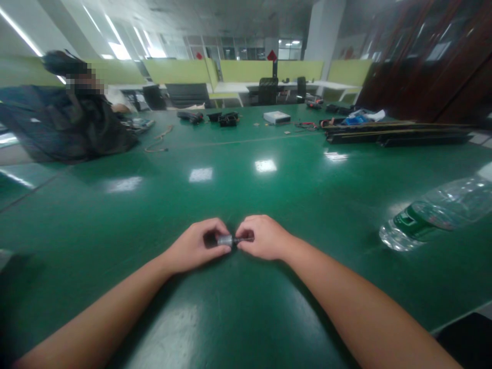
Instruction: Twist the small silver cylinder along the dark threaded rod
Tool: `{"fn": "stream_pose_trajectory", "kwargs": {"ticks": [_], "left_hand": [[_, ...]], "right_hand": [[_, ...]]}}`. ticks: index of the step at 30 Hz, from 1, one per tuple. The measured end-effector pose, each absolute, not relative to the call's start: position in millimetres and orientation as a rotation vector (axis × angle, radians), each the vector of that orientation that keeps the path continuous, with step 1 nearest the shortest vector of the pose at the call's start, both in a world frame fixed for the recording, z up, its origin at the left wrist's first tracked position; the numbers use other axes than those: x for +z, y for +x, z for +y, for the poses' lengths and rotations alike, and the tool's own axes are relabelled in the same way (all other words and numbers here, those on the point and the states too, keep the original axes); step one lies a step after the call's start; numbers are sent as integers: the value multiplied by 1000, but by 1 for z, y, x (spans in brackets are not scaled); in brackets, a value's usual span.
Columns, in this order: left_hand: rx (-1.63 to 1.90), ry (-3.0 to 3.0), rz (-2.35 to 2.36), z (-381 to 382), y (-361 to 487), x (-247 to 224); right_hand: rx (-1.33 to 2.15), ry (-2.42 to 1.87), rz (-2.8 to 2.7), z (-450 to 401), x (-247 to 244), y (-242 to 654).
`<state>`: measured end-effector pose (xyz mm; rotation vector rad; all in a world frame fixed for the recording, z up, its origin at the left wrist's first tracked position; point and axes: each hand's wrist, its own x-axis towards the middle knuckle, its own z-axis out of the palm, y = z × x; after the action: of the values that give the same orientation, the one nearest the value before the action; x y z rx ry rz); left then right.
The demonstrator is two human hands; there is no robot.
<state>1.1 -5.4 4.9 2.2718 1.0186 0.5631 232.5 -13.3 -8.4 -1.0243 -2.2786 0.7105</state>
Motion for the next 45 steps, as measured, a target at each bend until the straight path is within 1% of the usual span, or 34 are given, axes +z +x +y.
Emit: {"fn": "stream_pose_trajectory", "kwargs": {"ticks": [8, 26, 45], "left_hand": [[582, 2250, 1043, -5, 1, 2], [595, 2276, 1022, -4, 2, 3], [591, 2288, 1036, -5, 3, 5]], "right_hand": [[637, -990, -2333, -14, -8, 233], [602, -1005, -2333, -12, -8, 233], [714, -1061, -2307, -9, -3, 247]]}}
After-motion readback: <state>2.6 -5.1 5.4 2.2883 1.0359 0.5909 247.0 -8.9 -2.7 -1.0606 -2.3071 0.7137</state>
